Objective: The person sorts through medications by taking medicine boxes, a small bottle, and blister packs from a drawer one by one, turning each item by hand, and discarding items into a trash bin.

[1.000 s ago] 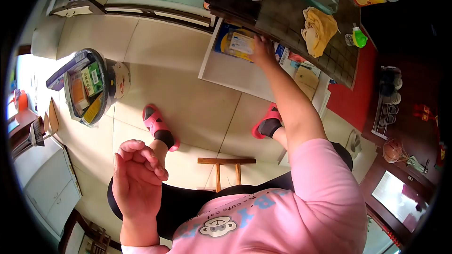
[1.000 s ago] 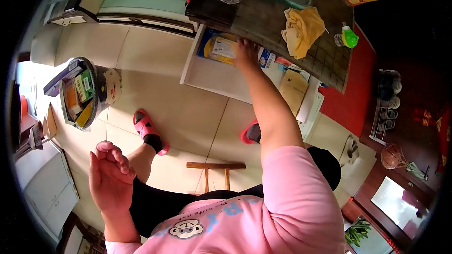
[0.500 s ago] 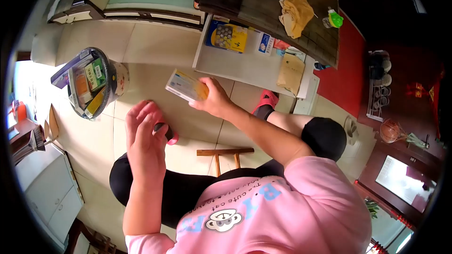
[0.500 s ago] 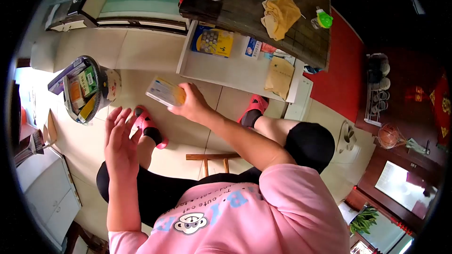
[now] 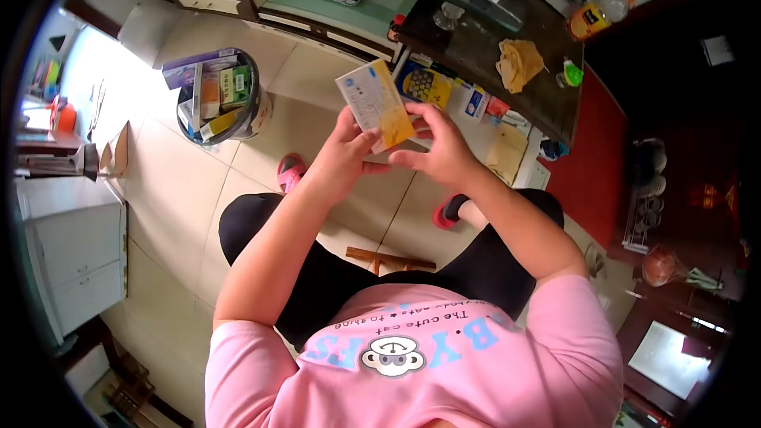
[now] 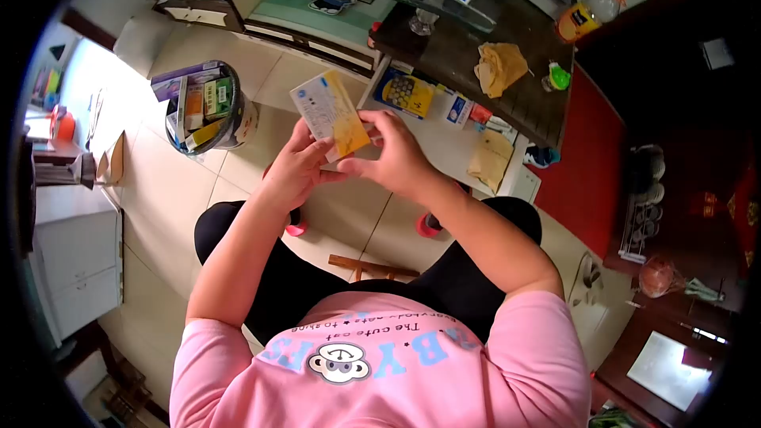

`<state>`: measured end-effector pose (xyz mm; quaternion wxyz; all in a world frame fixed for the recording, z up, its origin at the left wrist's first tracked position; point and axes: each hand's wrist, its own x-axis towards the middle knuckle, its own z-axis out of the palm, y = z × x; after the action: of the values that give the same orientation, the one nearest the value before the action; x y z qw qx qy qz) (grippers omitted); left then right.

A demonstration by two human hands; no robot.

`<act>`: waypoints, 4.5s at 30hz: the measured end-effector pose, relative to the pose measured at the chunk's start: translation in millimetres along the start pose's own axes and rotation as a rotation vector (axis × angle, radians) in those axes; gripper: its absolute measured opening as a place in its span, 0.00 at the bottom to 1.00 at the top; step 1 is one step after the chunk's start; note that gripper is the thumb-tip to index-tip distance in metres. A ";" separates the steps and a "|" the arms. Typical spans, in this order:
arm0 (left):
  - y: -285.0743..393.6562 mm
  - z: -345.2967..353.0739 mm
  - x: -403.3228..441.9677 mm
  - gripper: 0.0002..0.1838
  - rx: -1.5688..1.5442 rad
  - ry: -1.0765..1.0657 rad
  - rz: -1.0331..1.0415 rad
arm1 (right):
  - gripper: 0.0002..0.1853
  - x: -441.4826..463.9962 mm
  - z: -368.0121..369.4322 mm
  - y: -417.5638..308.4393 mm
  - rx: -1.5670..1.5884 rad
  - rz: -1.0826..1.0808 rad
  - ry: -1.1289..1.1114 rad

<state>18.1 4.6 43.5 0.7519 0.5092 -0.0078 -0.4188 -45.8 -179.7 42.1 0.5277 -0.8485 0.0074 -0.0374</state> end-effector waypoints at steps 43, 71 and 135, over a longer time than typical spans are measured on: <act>22.4 -21.9 -7.7 0.30 0.190 0.013 0.229 | 0.25 -1.2 -23.5 -3.1 0.740 0.218 -0.003; 15.9 -26.2 -3.2 0.28 0.171 0.016 0.230 | 0.26 -2.0 -26.0 0.0 0.714 0.224 -0.028; -26.4 -10.5 -23.5 0.39 0.642 0.387 0.657 | 0.18 22.9 29.8 -73.6 -0.260 -0.133 0.382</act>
<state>-9.0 24.0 27.8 0.6370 0.7540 -0.1568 -0.0339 -22.8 -121.6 96.2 0.3996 -0.8854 0.0561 -0.2307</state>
